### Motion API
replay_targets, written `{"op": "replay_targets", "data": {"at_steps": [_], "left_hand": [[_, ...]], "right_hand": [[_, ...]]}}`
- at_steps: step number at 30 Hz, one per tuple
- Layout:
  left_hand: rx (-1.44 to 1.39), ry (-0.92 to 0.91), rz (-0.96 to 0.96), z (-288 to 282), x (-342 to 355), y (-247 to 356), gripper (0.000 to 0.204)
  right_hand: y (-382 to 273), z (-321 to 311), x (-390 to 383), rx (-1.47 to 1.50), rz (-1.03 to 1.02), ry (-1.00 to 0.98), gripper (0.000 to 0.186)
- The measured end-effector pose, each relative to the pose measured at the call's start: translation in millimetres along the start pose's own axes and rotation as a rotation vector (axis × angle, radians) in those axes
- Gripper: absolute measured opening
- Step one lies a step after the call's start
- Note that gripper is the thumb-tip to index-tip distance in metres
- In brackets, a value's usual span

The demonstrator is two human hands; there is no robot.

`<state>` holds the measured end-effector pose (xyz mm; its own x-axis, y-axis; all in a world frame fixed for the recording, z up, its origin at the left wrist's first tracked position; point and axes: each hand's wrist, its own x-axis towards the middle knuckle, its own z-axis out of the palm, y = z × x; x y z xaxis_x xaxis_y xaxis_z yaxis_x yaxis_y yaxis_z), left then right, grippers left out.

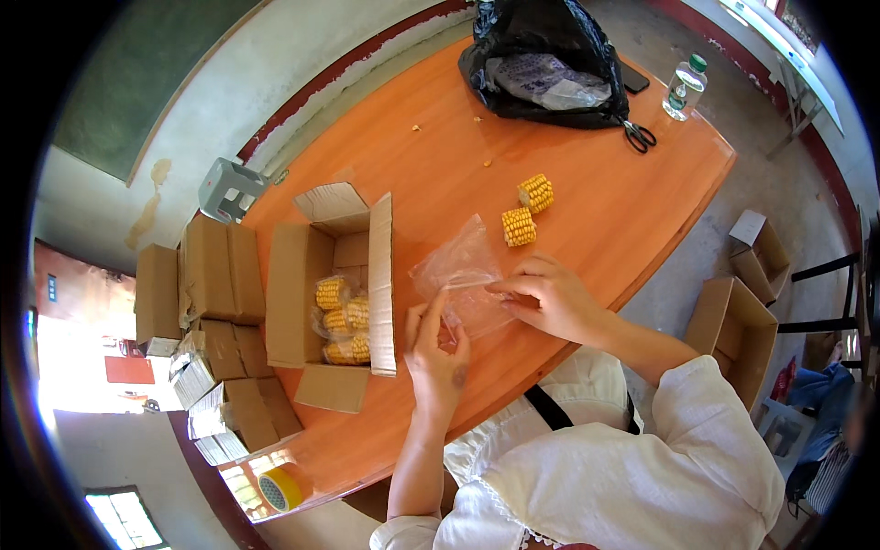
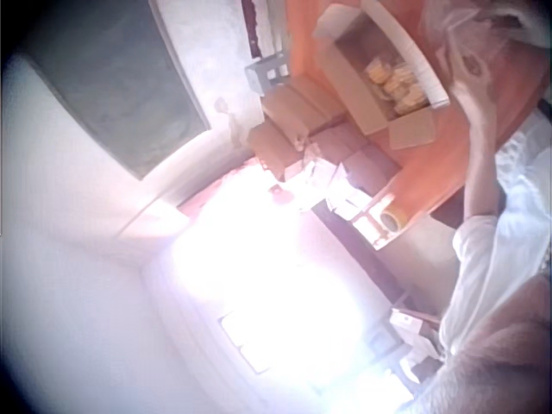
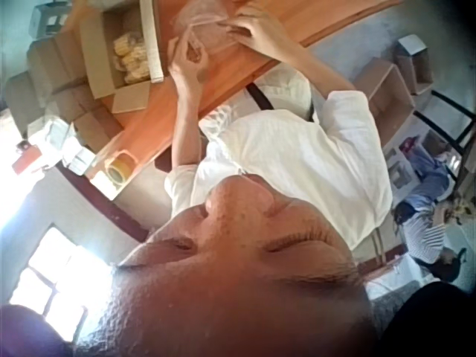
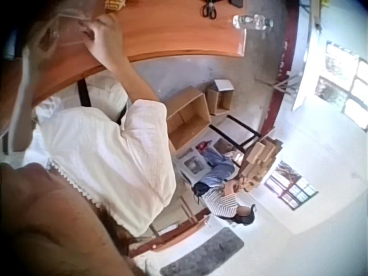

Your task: The person packs corn cobs into small plastic bags and places them into a cardboard box. They then close the box flaps and seal the box with clear packing tape. The person stacks the sealed box with other boxes on the table.

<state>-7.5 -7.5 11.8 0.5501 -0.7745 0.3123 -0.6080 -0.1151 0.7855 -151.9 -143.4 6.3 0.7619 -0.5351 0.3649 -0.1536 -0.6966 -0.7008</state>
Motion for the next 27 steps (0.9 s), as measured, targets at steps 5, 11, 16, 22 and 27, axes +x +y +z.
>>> {"op": "replay_targets", "data": {"at_steps": [5,11,16,22,27], "left_hand": [[0.077,-0.044,0.0,4,-6,-10,0.044],[-0.02,0.005,0.015,6,-9,-12,0.043],[0.023,0.001,0.013,4,-9,-9,0.043],[-0.007,0.011,0.025,5,-9,-10,0.043],[0.035,-0.011,0.021,4,-10,-15,0.041]], "right_hand": [[11,-5,-1,0.059,-0.004,-0.05,0.014],[9,-19,3,0.132,0.033,-0.064,0.016],[26,-53,33,-0.035,-0.008,0.218,0.037],[44,-64,59,-0.311,0.023,0.008,0.066],[61,-59,64,-0.31,0.038,-0.065,0.065]]}}
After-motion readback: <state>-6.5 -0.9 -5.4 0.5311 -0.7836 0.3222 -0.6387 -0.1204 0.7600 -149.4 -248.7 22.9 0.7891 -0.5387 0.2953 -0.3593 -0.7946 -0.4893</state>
